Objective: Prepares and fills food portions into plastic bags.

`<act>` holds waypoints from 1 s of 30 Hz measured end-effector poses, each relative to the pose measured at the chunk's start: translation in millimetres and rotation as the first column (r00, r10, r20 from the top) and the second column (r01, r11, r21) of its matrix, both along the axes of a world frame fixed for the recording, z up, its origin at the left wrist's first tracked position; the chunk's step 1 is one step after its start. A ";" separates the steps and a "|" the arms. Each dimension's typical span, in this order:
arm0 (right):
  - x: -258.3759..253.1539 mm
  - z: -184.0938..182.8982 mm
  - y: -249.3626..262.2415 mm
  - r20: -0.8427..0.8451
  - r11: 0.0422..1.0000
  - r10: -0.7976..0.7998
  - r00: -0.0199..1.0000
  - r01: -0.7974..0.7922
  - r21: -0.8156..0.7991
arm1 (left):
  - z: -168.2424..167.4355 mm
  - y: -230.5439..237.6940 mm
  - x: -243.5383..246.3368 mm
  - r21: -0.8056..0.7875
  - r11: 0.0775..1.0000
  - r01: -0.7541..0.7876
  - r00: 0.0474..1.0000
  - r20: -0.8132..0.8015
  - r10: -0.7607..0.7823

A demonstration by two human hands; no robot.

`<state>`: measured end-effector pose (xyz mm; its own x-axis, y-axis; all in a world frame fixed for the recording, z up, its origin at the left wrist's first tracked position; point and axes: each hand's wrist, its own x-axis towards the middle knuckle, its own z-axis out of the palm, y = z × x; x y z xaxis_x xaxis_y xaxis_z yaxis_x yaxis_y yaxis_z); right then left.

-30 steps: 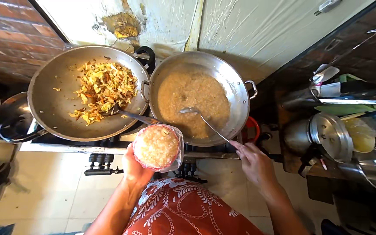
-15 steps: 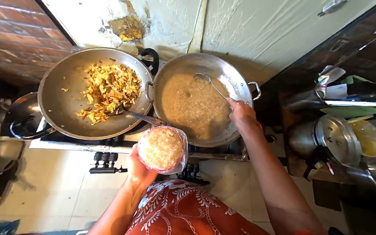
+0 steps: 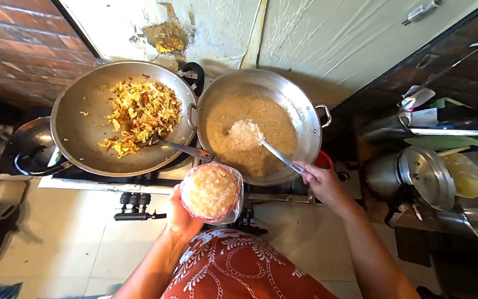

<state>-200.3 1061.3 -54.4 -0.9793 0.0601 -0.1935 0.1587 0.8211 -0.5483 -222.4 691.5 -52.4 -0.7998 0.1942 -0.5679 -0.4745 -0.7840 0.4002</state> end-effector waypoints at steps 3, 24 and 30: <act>45.0 17.0 2.2 -0.084 0.996 -0.003 0.996 0.011 0.088 | -2.0 2.2 0.2 0.005 1.000 0.003 1.000 0.003 -0.003; 30.1 41.7 -39.6 -0.192 0.962 -0.122 0.974 0.164 0.220 | -4.4 8.2 -4.9 0.023 0.999 0.035 0.999 0.012 -0.035; -35.4 26.2 -60.2 -0.093 0.969 -0.092 0.991 0.111 0.222 | 0.2 8.7 -9.0 -0.018 1.000 -0.001 1.000 0.018 0.002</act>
<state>-235.7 1001.1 -28.2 -0.9777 0.1929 -0.0832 0.2101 0.9070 -0.3651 -231.4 700.3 -52.2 -0.7898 0.1826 -0.5856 -0.4806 -0.7774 0.4058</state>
